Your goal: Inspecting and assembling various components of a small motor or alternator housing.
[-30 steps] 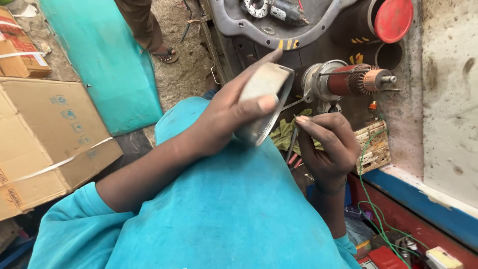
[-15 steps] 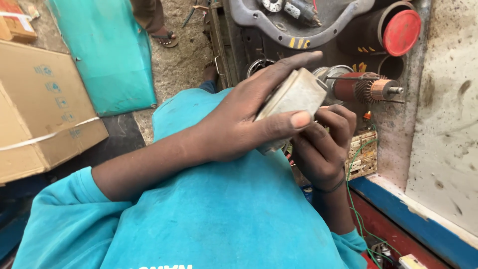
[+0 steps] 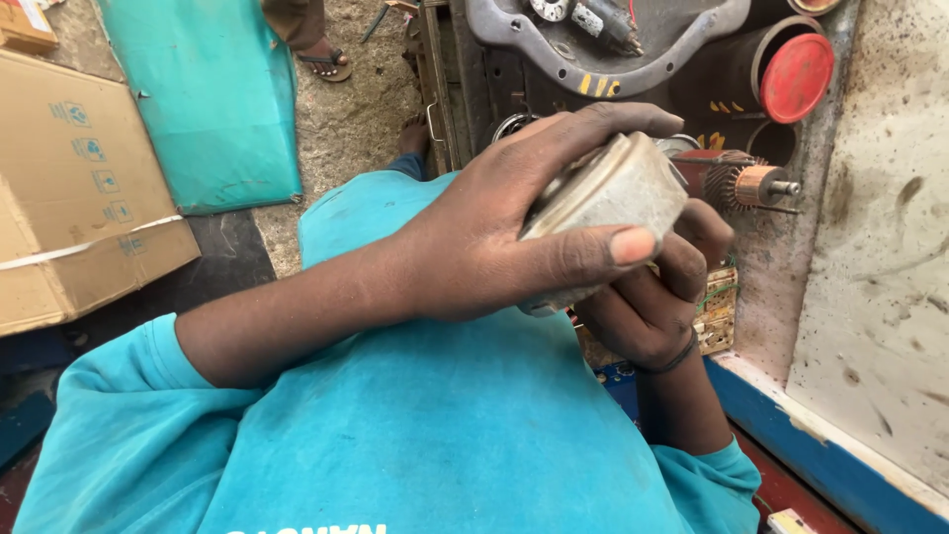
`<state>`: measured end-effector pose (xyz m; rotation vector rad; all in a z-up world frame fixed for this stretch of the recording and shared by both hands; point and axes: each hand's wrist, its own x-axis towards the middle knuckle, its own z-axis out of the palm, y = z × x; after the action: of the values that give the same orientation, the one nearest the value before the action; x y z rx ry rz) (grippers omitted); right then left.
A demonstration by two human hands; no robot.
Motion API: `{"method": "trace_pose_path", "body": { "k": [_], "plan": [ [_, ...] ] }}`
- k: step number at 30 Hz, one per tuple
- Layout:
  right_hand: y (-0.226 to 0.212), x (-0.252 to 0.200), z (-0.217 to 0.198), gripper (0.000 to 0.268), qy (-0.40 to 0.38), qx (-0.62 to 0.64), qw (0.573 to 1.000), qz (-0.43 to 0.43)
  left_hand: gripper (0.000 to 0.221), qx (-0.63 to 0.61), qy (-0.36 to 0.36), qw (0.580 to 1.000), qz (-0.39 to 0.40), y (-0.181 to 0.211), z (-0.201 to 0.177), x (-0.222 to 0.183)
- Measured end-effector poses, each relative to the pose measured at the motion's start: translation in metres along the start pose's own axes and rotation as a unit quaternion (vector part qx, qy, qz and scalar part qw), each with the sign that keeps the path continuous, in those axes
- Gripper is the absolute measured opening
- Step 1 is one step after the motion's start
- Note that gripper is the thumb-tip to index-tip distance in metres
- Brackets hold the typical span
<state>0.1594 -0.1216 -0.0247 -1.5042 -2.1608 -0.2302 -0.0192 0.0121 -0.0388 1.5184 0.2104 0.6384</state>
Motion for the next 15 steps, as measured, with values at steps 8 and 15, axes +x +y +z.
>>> {"method": "trace_pose_path", "body": {
  "k": [8, 15],
  "plan": [
    [-0.012, -0.013, 0.006, 0.028, -0.025, 0.071, 0.989, 0.124, 0.074, -0.134, 0.011, 0.991, 0.01, 0.001, 0.005, 0.002],
    [-0.002, -0.011, 0.015, 0.032, 0.052, -0.107, 0.993, 0.006, 0.062, 0.048, 0.038, 0.998, 0.028, -0.011, 0.004, 0.0]
  ]
}}
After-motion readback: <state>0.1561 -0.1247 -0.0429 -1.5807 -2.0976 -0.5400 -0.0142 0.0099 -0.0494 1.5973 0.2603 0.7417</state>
